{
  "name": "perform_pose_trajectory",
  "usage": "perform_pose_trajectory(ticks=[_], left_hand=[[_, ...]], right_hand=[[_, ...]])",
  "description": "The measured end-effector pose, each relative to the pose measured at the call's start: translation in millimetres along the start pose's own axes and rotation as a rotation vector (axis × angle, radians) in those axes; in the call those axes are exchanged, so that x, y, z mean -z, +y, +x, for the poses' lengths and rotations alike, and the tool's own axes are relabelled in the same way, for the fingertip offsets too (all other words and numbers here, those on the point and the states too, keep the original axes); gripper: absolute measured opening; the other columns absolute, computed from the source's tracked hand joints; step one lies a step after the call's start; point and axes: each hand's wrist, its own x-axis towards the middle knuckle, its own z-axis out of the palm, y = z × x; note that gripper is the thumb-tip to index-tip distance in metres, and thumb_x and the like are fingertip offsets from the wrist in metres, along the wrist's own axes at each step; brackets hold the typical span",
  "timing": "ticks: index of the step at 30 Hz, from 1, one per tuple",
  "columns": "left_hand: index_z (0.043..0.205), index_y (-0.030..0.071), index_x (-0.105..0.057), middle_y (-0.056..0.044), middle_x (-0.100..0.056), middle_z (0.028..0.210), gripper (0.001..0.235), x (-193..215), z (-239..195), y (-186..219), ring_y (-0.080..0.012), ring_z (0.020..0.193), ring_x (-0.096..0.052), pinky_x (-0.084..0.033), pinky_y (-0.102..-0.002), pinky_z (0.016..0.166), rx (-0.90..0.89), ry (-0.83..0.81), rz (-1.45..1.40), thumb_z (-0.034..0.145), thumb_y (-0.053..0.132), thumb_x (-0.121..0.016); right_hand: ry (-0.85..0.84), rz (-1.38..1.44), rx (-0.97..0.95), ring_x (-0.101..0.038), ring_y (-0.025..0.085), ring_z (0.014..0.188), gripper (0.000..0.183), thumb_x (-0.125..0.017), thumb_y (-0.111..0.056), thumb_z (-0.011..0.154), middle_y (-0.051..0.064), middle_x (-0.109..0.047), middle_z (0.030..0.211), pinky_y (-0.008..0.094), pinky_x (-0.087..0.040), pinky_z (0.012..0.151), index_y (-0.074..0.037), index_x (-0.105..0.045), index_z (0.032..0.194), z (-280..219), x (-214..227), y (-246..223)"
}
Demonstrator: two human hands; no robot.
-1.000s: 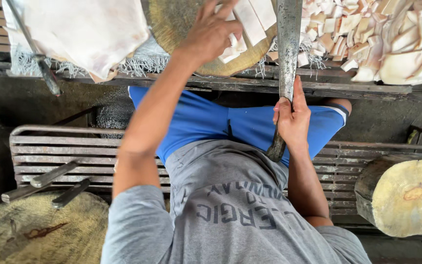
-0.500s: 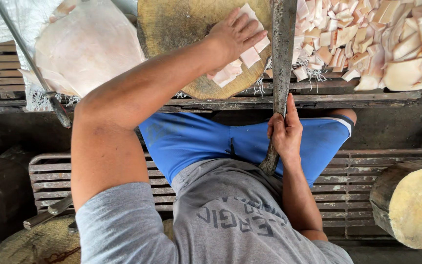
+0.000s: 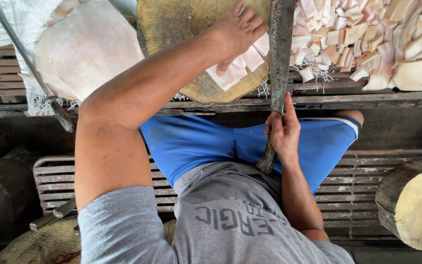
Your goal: The person sharpens a large knife and then uses it to chop large sheets of animal skin into small rectangular pieces on a wooden block.
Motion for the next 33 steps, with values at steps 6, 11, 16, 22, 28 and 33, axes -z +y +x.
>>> perform_pose_trajectory(ticks=[6, 11, 16, 22, 28, 33], left_hand=[[0.160, 0.003, -0.015, -0.018, -0.032, 0.155, 0.157, -7.7, -24.7, 12.7, -0.0354, 0.142, -0.030, -0.025, -0.058, 0.114, -0.032, -0.031, 0.009, 0.039, 0.045, -0.105], [0.150, 0.000, -0.040, -0.015, -0.056, 0.138, 0.099, -12.0, -44.9, 12.8, -0.0299, 0.128, -0.051, -0.037, -0.055, 0.109, -0.035, 0.112, -0.011, 0.067, 0.016, -0.092], [0.142, -0.001, -0.050, -0.019, -0.071, 0.104, 0.063, -20.1, -78.5, 11.0, -0.0309, 0.100, -0.070, -0.057, -0.044, 0.088, -0.023, 0.030, -0.314, 0.084, 0.004, -0.073], [0.145, 0.001, -0.047, -0.019, -0.069, 0.108, 0.068, -46.7, -112.3, -6.4, -0.0310, 0.098, -0.071, -0.059, -0.041, 0.084, 0.260, 0.150, -0.620, 0.081, 0.000, -0.072], [0.146, 0.000, -0.032, -0.026, -0.047, 0.136, 0.098, -83.3, -138.2, -37.0, -0.0422, 0.123, -0.054, -0.045, -0.042, 0.110, 0.566, 0.467, -0.868, 0.067, 0.015, -0.088], [0.132, 0.006, -0.051, -0.023, -0.040, 0.145, 0.086, -111.9, -140.4, -11.5, -0.0467, 0.137, -0.035, -0.025, -0.068, 0.114, 0.660, 0.802, -0.464, 0.064, 0.034, -0.095]], right_hand=[[0.018, 0.128, -0.115, -0.057, 0.011, 0.058, 0.070, -0.049, 0.003, 0.104, 0.005, -0.061, 0.079, 0.027, -0.051, 0.052, -0.012, -0.023, 0.167, 3.8, -7.3, -18.1], [0.012, 0.163, -0.152, -0.056, 0.012, 0.058, 0.070, -0.050, 0.003, 0.103, 0.007, -0.062, 0.079, 0.028, -0.050, 0.052, -0.011, -0.027, 0.168, 8.4, -17.2, -26.4], [-0.055, 0.196, -0.077, -0.055, 0.012, 0.058, 0.069, -0.048, 0.004, 0.103, 0.006, -0.060, 0.079, 0.028, -0.050, 0.052, -0.010, -0.026, 0.167, 8.2, -26.7, -34.3], [-0.138, 0.168, -0.005, -0.055, 0.013, 0.059, 0.067, -0.047, 0.004, 0.103, 0.006, -0.059, 0.078, 0.028, -0.050, 0.052, -0.007, -0.029, 0.167, 23.9, -43.8, -47.0], [-0.196, 0.148, 0.033, -0.055, 0.013, 0.059, 0.066, -0.048, 0.004, 0.103, 0.006, -0.059, 0.079, 0.028, -0.050, 0.052, -0.006, -0.031, 0.166, 50.0, -66.0, -59.4], [-0.231, 0.162, 0.056, -0.055, 0.013, 0.061, 0.065, -0.048, 0.004, 0.103, 0.005, -0.058, 0.079, 0.028, -0.050, 0.052, -0.006, -0.032, 0.166, 53.7, -79.1, -59.0]])
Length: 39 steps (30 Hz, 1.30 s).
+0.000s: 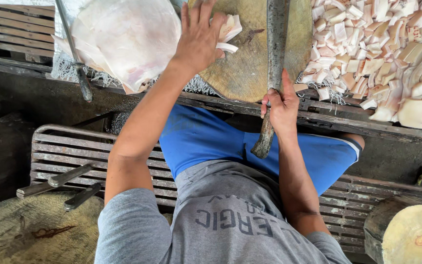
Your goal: The person sharpens a large knife and then uses it to chop large sheets of animal skin into small rectangular pieces on a wooden block.
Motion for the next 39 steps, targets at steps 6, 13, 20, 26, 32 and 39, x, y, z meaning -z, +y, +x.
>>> perform_pose_trajectory(ticks=[6, 13, 20, 26, 32, 39], left_hand=[[0.126, 0.010, -0.059, -0.015, -0.044, 0.139, 0.045, -30.9, -59.2, 26.6, -0.0372, 0.129, -0.043, -0.034, -0.060, 0.115, 0.003, 0.251, 0.195, 0.093, 0.029, -0.084], [0.115, 0.008, -0.062, -0.010, -0.068, 0.113, 0.024, -28.9, -62.6, 51.9, -0.0335, 0.102, -0.063, -0.050, -0.047, 0.087, 0.132, 0.212, -0.342, 0.098, 0.021, -0.073], [0.108, 0.006, -0.072, -0.011, -0.077, 0.098, 0.025, -54.0, -30.1, 95.2, -0.0270, 0.090, -0.073, -0.058, -0.035, 0.081, 0.170, -0.188, -1.098, 0.094, 0.026, -0.079], [0.112, 0.001, -0.069, -0.015, -0.074, 0.103, 0.044, -75.2, -47.7, 101.8, -0.0259, 0.094, -0.073, -0.057, -0.036, 0.083, 0.238, -0.034, -0.878, 0.084, 0.030, -0.089], [0.121, -0.001, -0.063, -0.013, -0.073, 0.101, 0.045, -65.6, -75.4, 75.4, -0.0220, 0.090, -0.072, -0.059, -0.033, 0.080, 0.420, -0.020, -0.941, 0.085, 0.016, -0.082], [0.109, -0.001, -0.071, -0.010, -0.077, 0.097, 0.024, -72.1, -73.6, 83.5, -0.0164, 0.088, -0.074, -0.060, -0.030, 0.081, 0.433, 0.022, -1.049, 0.088, 0.009, -0.078]], right_hand=[[-0.006, 0.016, -0.019, -0.053, 0.012, 0.055, 0.066, -0.047, 0.005, 0.101, 0.005, -0.058, 0.075, 0.028, -0.048, 0.049, -0.007, -0.031, 0.164, -12.5, 4.8, 1.0], [0.029, -0.039, -0.051, -0.054, 0.012, 0.054, 0.069, -0.047, 0.005, 0.099, 0.005, -0.058, 0.074, 0.027, -0.048, 0.048, -0.009, -0.032, 0.165, -39.1, 35.7, 1.6], [0.109, -0.203, -0.003, -0.054, 0.010, 0.058, 0.073, -0.045, 0.005, 0.098, 0.003, -0.060, 0.079, 0.025, -0.048, 0.051, -0.010, -0.026, 0.167, -77.5, 69.0, 11.8], [0.103, -0.717, 0.076, -0.066, 0.018, 0.065, 0.069, -0.053, 0.001, 0.101, 0.011, -0.070, 0.080, 0.034, -0.057, 0.066, -0.012, -0.033, 0.165, -103.3, 87.0, 15.5], [0.025, -1.011, 0.218, -0.069, 0.040, 0.077, 0.067, -0.060, -0.001, 0.099, 0.024, -0.070, 0.089, 0.046, -0.055, 0.071, -0.011, -0.039, 0.162, -103.5, 78.6, 12.5], [0.146, -0.893, 0.475, -0.071, 0.027, 0.076, 0.067, -0.059, 0.005, 0.106, 0.021, -0.071, 0.095, 0.037, -0.059, 0.069, -0.013, -0.032, 0.165, -129.1, 85.5, -37.4]])
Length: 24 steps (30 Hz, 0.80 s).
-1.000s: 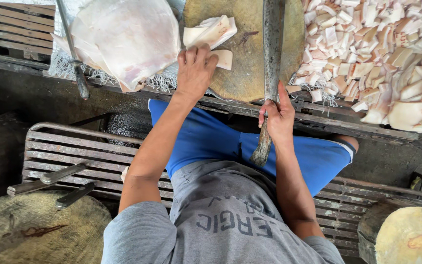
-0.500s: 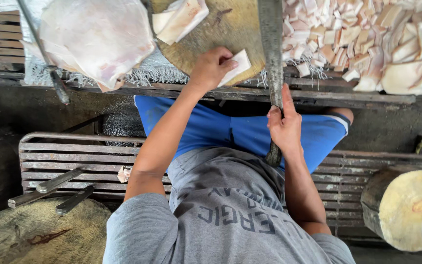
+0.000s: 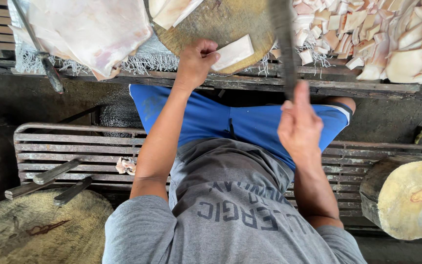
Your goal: The person sharpens a large knife and then uses it to chop large sheets of animal skin into small rectangular pieces on a wooden block.
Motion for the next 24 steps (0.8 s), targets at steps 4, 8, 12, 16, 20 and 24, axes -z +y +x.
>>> perform_pose_trajectory(ticks=[4, 8, 12, 16, 20, 24], left_hand=[[0.106, -0.001, -0.074, -0.010, -0.078, 0.097, 0.019, -3.8, -2.5, 5.3, -0.0161, 0.087, -0.074, -0.059, -0.029, 0.081, 0.017, 0.007, 0.004, 0.089, 0.008, -0.077], [0.106, 0.000, -0.074, -0.009, -0.078, 0.097, 0.019, -2.2, -8.2, 6.4, -0.0145, 0.088, -0.074, -0.060, -0.028, 0.080, 0.053, 0.004, -0.059, 0.090, 0.009, -0.077], [0.103, -0.001, -0.076, -0.009, -0.078, 0.093, 0.017, -9.2, -6.7, 2.8, -0.0152, 0.084, -0.073, -0.058, -0.028, 0.077, 0.054, 0.039, -0.030, 0.088, 0.007, -0.077], [0.103, -0.002, -0.076, -0.010, -0.079, 0.094, 0.017, -17.6, 2.3, 1.6, -0.0154, 0.086, -0.073, -0.059, -0.029, 0.079, -0.002, 0.062, -0.104, 0.089, 0.007, -0.077], [0.107, -0.001, -0.074, -0.010, -0.079, 0.096, 0.020, -17.0, 0.4, 2.5, -0.0163, 0.088, -0.075, -0.060, -0.029, 0.080, -0.011, 0.016, -0.087, 0.091, 0.010, -0.076], [0.111, -0.001, -0.072, -0.012, -0.076, 0.101, 0.023, -7.4, -5.3, 5.1, -0.0192, 0.090, -0.075, -0.059, -0.030, 0.081, -0.101, 0.009, 0.028, 0.091, 0.009, -0.074]], right_hand=[[0.193, 0.073, 0.122, -0.068, 0.023, 0.072, 0.069, -0.057, 0.007, 0.110, 0.015, -0.071, 0.092, 0.034, -0.057, 0.067, -0.014, -0.023, 0.166, -0.1, 3.4, 5.2], [-0.454, -0.478, -0.066, -0.066, 0.042, 0.063, 0.075, -0.067, -0.004, 0.089, 0.021, -0.071, 0.084, 0.051, -0.054, 0.058, -0.008, -0.039, 0.158, -1.7, -29.9, 16.2], [-0.242, -0.211, -0.004, -0.070, 0.043, 0.082, 0.066, -0.061, -0.002, 0.095, 0.025, -0.072, 0.101, 0.048, -0.059, 0.073, -0.012, -0.043, 0.159, -2.9, -20.0, 20.9], [-0.067, -0.057, 0.004, -0.072, 0.031, 0.081, 0.066, -0.056, 0.003, 0.103, 0.018, -0.073, 0.100, 0.040, -0.061, 0.076, -0.010, -0.036, 0.165, 4.8, 9.8, 10.5], [0.172, 0.092, 0.030, -0.068, 0.017, 0.069, 0.067, -0.049, 0.008, 0.112, 0.012, -0.071, 0.095, 0.029, -0.057, 0.065, -0.015, -0.027, 0.171, -3.3, 20.9, -2.1], [-0.014, -0.195, 0.079, -0.068, 0.033, 0.071, 0.071, -0.060, 0.005, 0.099, 0.019, -0.072, 0.093, 0.043, -0.056, 0.066, -0.009, -0.031, 0.162, -6.8, -15.6, 5.2]])
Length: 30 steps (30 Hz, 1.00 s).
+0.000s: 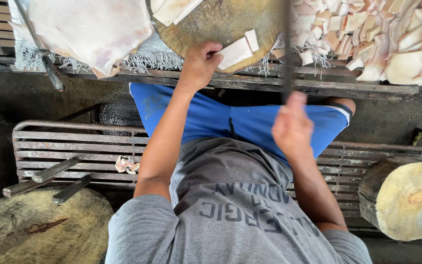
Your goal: The person sharpens a large knife and then uses it to chop large sheets of animal skin into small rectangular pieces on a wooden block.
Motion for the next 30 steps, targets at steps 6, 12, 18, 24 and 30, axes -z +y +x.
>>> perform_pose_trajectory(ticks=[6, 12, 18, 24, 30], left_hand=[[0.107, 0.001, -0.075, -0.013, -0.078, 0.098, 0.021, -3.3, -4.5, -0.3, -0.0196, 0.087, -0.076, -0.059, -0.031, 0.080, 0.038, 0.030, 0.089, 0.087, 0.005, -0.074], [0.104, 0.000, -0.073, -0.010, -0.078, 0.096, 0.018, -18.6, 3.8, -2.4, -0.0182, 0.085, -0.075, -0.060, -0.031, 0.079, 0.064, 0.083, -0.029, 0.087, 0.006, -0.075], [0.102, 0.002, -0.072, -0.010, -0.076, 0.095, 0.015, -18.9, 0.6, -0.4, -0.0211, 0.084, -0.075, -0.060, -0.032, 0.078, 0.035, 0.117, 0.030, 0.087, 0.006, -0.076], [0.101, 0.003, -0.071, -0.013, -0.073, 0.098, 0.017, -19.8, 5.9, 7.2, -0.0259, 0.085, -0.074, -0.059, -0.035, 0.077, -0.038, 0.173, 0.120, 0.086, 0.005, -0.078], [0.100, -0.001, -0.066, -0.016, -0.067, 0.101, 0.017, -17.1, -3.2, 15.2, -0.0283, 0.084, -0.071, -0.059, -0.038, 0.076, -0.058, 0.161, 0.132, 0.085, 0.000, -0.074]], right_hand=[[-0.241, 0.012, -0.117, -0.069, 0.044, 0.084, 0.067, -0.063, 0.000, 0.097, 0.026, -0.071, 0.104, 0.048, -0.057, 0.072, -0.011, -0.041, 0.160, 0.3, -2.6, 9.8], [0.156, 0.246, -0.050, -0.068, 0.021, 0.068, 0.065, -0.054, 0.008, 0.110, 0.015, -0.071, 0.092, 0.032, -0.057, 0.066, -0.011, -0.031, 0.168, -3.3, 32.3, 6.8], [-0.160, -0.111, -0.043, -0.062, 0.034, 0.057, 0.070, -0.067, -0.001, 0.093, 0.018, -0.068, 0.078, 0.045, -0.051, 0.056, -0.008, -0.040, 0.158, -5.1, -21.7, 6.3], [-0.187, 0.057, -0.161, -0.071, 0.038, 0.077, 0.062, -0.062, -0.001, 0.101, 0.026, -0.070, 0.094, 0.044, -0.058, 0.069, -0.013, -0.046, 0.159, -5.5, 7.2, 15.5], [0.192, 0.320, -0.057, -0.071, 0.030, 0.072, 0.062, -0.052, 0.003, 0.109, 0.015, -0.071, 0.091, 0.038, -0.061, 0.072, -0.016, -0.030, 0.164, -10.9, 24.9, 0.2]])
